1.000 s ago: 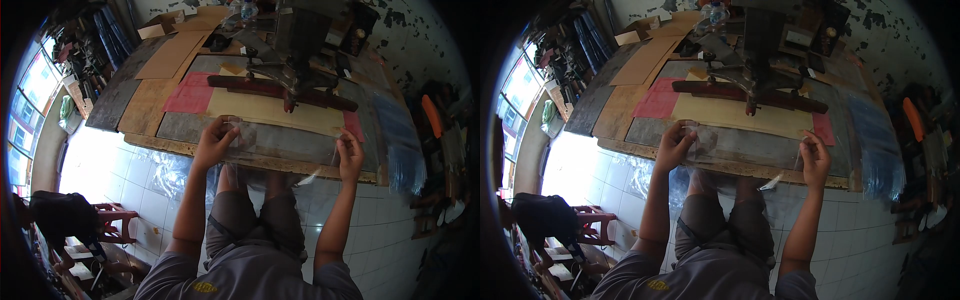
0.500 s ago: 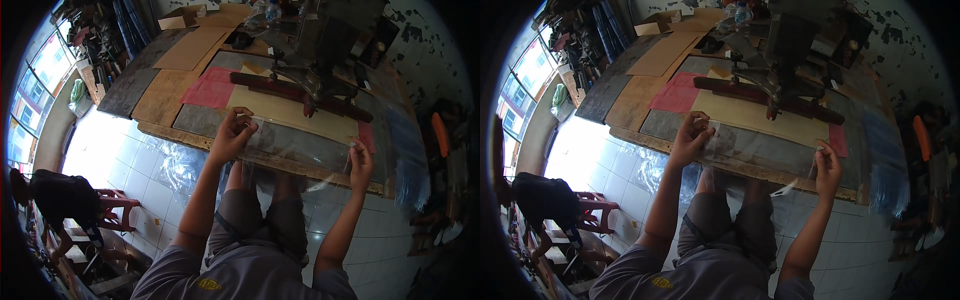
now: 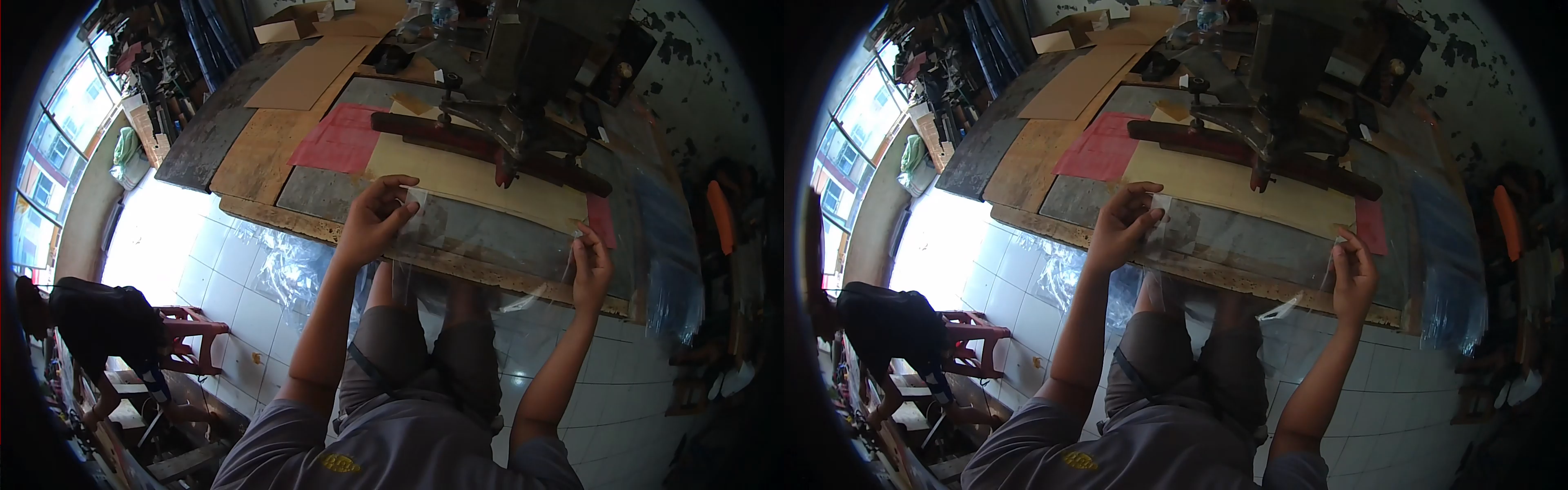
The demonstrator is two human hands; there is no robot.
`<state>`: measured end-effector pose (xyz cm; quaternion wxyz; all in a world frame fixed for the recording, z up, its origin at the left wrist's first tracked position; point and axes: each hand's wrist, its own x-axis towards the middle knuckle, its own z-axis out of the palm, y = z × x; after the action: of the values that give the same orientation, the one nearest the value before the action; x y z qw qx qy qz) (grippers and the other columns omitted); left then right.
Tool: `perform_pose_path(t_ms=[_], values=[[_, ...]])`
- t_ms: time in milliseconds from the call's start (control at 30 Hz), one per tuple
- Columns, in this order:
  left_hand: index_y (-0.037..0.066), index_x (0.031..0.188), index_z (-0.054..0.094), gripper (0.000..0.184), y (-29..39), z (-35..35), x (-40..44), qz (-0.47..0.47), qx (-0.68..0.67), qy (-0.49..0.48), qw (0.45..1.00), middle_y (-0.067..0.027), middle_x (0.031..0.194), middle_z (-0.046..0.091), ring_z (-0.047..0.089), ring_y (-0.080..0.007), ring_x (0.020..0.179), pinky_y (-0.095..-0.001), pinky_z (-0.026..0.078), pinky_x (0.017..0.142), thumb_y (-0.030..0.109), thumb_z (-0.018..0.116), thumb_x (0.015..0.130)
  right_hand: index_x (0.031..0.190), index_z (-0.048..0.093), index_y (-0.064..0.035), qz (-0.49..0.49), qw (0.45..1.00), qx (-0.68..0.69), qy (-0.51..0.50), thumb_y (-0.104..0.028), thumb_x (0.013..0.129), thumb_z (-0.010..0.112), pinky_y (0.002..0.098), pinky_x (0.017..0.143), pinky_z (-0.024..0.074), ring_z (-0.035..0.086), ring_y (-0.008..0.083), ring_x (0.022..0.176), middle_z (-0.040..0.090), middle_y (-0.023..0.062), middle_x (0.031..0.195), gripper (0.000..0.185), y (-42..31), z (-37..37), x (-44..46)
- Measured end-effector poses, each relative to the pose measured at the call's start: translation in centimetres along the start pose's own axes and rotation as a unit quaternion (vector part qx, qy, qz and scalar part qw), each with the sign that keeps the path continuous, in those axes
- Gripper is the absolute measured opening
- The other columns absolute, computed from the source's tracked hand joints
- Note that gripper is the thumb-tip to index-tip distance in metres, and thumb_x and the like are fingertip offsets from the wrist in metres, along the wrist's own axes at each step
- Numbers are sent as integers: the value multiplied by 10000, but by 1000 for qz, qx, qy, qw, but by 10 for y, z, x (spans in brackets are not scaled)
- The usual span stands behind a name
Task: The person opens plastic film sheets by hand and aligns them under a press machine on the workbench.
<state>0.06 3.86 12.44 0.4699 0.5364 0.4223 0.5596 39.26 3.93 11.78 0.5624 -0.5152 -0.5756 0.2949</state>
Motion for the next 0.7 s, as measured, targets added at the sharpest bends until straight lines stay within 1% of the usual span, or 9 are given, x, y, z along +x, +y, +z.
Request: perform_pose_path(t_ms=[67, 200, 300, 400, 500, 600, 700], values=[[37, 1321, 612, 358, -5, 2, 2, 27, -5, 3, 1000, 52, 921, 615, 534, 18, 751, -170, 402, 658, 69, 702, 977, 1289, 681, -9, -1, 1000, -3, 0, -122, 1023, 665, 216, 716, 448, 547, 45, 770, 606, -30, 910, 289, -1, -1, 0], [37, 1334, 603, 373, -5, 2, 3, 21, -4, 4, 1000, 51, 904, 617, 526, 17, 745, -177, 388, 638, 69, 702, 976, 1283, 684, -9, -5, 1000, -6, 2, -119, 1024, 662, 215, 713, 445, 544, 44, 767, 599, -36, 899, 283, -2, -1, 0], [36, 1370, 578, 417, -6, 1, 3, 14, -4, 5, 1000, 4, 948, 690, 605, -39, 845, -199, 454, 762, 57, 700, 973, 1278, 688, -12, -10, 1000, 3, -2, -116, 1023, 660, 214, 707, 442, 542, 44, 764, 594, -38, 891, 277, -2, -1, 0], [31, 1364, 587, 407, -5, 1, 2, 18, -4, 6, 1000, 8, 945, 686, 600, -35, 847, -200, 452, 766, 58, 701, 975, 1274, 690, -12, -12, 1000, 9, -8, -112, 1023, 658, 214, 701, 439, 539, 45, 758, 593, -38, 887, 272, 1, -2, 1], [24, 1304, 643, 353, -4, 5, 3, 39, 0, 10, 999, 53, 850, 616, 527, -6, 724, -192, 394, 648, 84, 723, 966, 1264, 692, -12, -15, 1000, 10, -2, -105, 1021, 655, 215, 696, 438, 537, 47, 753, 595, -35, 888, 262, 0, -2, 0], [22, 1216, 690, 268, -3, -1, 2, -5, 34, -1, 999, 64, 798, 614, 538, -18, 718, -201, 412, 659, 101, 733, 964, 1240, 696, -11, -22, 1000, 14, 1, -100, 1021, 653, 216, 692, 436, 535, 47, 750, 600, -30, 888, 241, 1, -3, 0], [21, 1139, 703, 206, -14, -1, 5, 15, 28, 5, 999, 63, 787, 632, 556, -21, 728, -202, 429, 666, 130, 743, 968, 1213, 698, -7, -25, 1000, 16, 2, -97, 1022, 650, 215, 691, 434, 532, 46, 747, 610, -27, 888, 217, -1, -3, 0]])
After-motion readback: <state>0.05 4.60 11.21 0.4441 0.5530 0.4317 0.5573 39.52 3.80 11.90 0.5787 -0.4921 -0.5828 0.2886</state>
